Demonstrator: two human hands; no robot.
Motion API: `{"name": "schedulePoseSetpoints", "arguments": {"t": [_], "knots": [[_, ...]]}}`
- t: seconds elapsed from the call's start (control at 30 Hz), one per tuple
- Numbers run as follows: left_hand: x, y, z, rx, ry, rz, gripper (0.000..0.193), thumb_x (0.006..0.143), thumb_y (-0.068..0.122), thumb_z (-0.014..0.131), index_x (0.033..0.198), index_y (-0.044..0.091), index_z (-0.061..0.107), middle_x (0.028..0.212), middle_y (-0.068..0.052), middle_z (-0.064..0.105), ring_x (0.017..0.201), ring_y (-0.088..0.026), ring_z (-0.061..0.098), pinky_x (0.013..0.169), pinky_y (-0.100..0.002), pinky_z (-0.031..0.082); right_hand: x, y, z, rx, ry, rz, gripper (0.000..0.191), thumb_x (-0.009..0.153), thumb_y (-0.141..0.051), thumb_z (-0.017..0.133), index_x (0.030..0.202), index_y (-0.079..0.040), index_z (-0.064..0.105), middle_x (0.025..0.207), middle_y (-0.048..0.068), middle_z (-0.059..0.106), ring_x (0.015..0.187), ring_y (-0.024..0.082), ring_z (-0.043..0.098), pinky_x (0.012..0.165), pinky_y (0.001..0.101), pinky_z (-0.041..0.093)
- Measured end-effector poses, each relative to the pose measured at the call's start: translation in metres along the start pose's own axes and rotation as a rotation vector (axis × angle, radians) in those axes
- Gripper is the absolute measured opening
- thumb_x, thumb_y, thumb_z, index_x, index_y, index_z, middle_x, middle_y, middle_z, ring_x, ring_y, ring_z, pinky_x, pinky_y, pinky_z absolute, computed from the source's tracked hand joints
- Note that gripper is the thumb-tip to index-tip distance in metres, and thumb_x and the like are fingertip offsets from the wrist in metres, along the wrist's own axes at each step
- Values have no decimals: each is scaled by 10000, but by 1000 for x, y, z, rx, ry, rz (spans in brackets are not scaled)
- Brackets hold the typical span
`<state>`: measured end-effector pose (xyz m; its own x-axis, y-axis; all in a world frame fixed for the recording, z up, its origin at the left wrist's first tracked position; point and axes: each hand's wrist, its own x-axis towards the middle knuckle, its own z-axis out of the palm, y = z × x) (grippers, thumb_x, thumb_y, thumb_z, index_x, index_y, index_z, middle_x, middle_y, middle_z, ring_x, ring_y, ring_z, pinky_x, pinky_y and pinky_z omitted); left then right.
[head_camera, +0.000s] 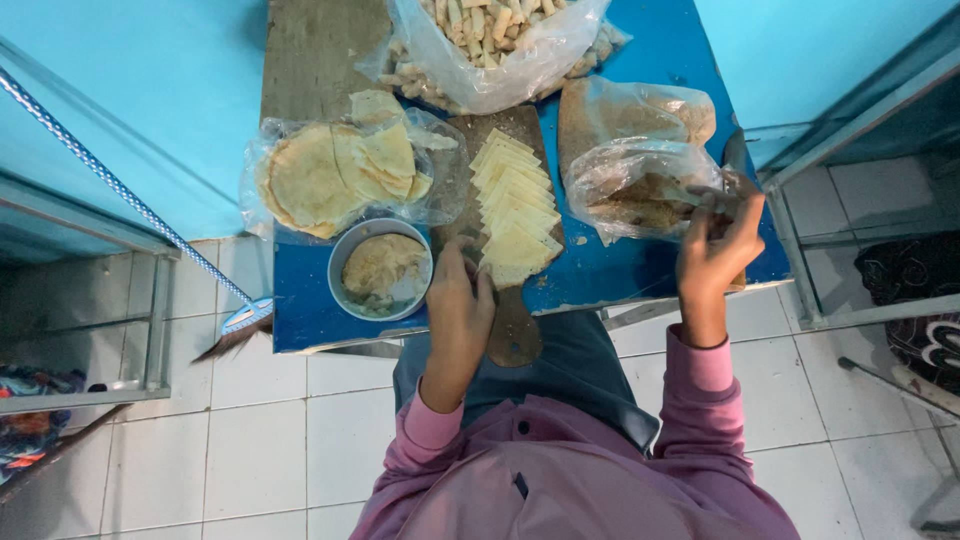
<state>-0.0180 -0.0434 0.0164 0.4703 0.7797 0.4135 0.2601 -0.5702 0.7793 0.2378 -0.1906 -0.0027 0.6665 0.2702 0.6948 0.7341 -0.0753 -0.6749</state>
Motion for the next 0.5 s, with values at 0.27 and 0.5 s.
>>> {"name": "schedulePoseSetpoints", "arguments": {"t": [0.27,0.5], "knots": [[-2,2,0,-73,-13,-19,351,924,-43,646,1261,-43,551,946,-167,603,777,-273,669,698,-387,537,-3,8,4,235,71,101,244,1141,95,503,1370,13,482,1024,178,732,812,179,751,750,261,569],[-5,3,1,-22,20,14,384,898,-68,653,1268,-45,554,909,-172,599,769,-296,647,709,-399,527,-9,3,-9,381,132,168,186,1168,93,492,1326,0,458,962,179,701,748,181,712,705,265,564]]}}
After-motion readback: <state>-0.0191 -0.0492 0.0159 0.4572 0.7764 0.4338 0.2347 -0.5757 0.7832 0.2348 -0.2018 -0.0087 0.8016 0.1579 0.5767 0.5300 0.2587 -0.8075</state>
